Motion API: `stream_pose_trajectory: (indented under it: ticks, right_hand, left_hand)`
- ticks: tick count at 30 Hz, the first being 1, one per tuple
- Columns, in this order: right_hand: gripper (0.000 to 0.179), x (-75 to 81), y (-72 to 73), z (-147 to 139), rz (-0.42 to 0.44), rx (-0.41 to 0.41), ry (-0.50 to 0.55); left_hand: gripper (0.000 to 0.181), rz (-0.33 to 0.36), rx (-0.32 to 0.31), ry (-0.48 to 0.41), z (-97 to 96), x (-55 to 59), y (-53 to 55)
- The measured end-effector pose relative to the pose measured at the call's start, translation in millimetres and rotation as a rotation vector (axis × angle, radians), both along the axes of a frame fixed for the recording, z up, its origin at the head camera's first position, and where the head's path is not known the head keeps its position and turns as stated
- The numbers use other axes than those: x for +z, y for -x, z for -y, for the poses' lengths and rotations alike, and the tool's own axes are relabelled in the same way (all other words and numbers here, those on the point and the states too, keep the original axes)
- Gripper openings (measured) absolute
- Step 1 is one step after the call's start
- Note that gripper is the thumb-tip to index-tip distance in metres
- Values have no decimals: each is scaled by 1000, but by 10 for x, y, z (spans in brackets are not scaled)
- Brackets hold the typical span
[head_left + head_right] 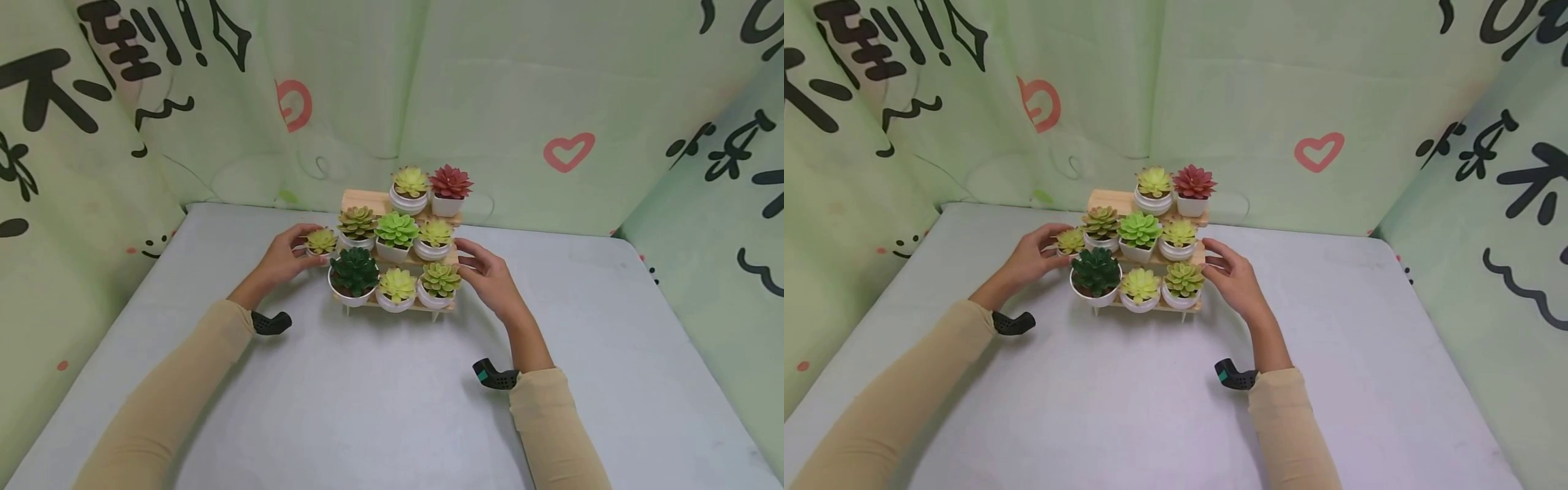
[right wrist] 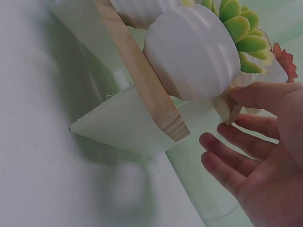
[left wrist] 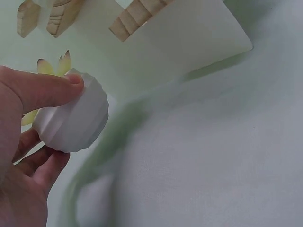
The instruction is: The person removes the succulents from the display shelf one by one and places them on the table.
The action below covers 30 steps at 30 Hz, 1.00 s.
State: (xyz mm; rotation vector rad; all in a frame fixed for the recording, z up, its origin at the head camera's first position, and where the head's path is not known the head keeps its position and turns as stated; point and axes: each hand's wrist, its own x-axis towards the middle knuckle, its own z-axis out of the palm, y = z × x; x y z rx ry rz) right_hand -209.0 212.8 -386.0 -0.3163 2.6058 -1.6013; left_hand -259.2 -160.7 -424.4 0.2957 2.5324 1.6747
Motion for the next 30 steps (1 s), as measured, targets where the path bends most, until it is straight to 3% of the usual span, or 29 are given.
stream_pose_trajectory:
  ticks: [16,30]
  right_hand:
    - [52,-6,30,5,-8,11,14]
    - [52,-12,3,-5,-1,2,14]
  left_hand:
    - [65,25,12,71,-9,-54,39]
    - [65,-21,0,146,-59,-114,68]
